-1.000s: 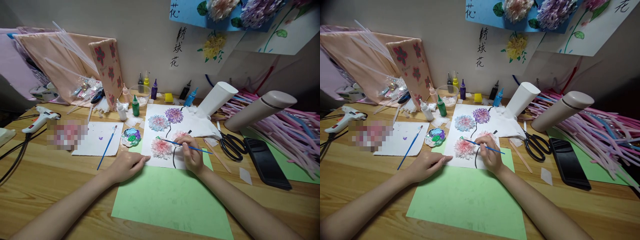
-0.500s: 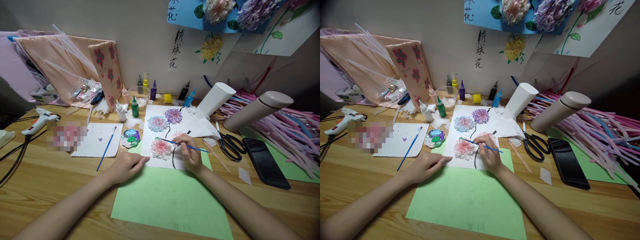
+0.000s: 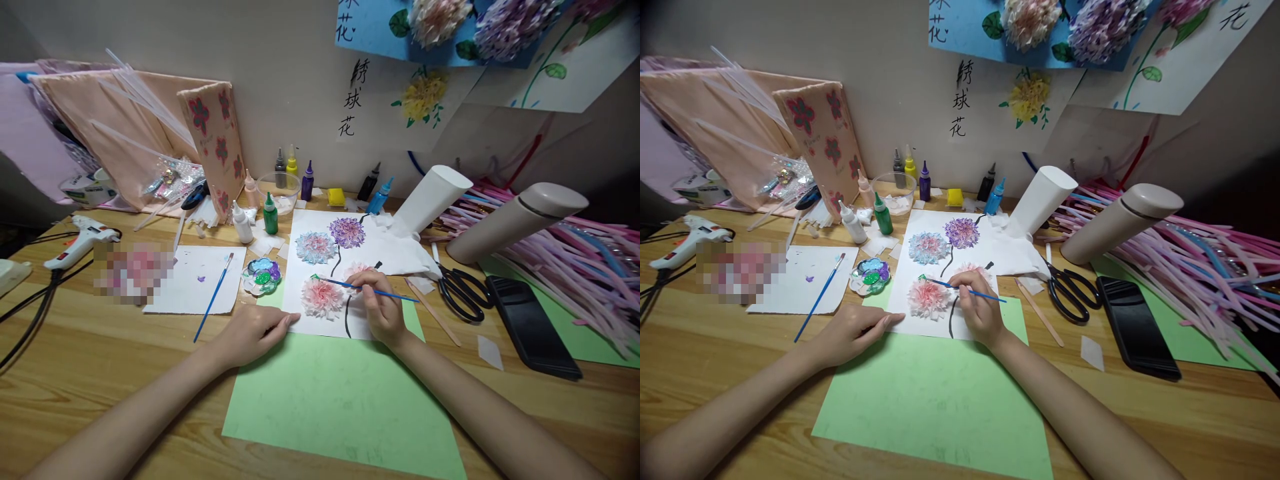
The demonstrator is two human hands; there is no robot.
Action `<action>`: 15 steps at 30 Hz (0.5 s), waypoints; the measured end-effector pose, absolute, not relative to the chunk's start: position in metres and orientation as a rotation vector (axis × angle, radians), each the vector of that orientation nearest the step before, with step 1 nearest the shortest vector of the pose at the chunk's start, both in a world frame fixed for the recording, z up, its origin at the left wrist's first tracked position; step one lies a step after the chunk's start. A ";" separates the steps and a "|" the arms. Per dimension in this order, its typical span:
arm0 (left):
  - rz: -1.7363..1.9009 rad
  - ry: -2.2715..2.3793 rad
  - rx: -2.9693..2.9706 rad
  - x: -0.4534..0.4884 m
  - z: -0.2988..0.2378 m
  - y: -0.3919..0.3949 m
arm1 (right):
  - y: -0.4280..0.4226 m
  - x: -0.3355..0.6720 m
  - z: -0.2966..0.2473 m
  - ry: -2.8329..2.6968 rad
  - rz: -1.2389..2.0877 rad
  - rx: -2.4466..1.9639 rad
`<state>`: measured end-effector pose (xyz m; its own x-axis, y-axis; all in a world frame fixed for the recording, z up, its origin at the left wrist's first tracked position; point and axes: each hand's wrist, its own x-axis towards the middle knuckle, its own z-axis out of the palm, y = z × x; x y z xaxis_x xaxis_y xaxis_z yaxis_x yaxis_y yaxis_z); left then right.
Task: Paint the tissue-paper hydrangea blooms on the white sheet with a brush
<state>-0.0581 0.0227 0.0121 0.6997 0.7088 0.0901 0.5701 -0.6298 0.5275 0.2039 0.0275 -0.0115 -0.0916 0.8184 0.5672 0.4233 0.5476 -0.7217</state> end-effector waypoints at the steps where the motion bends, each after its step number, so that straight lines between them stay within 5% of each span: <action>1: 0.403 0.985 2.441 -0.058 0.012 0.023 | 0.027 0.204 -0.011 -1.714 0.462 -1.050; 15: 0.418 0.977 2.414 -0.057 0.014 0.022 | 0.026 0.204 -0.008 -1.752 0.412 -0.989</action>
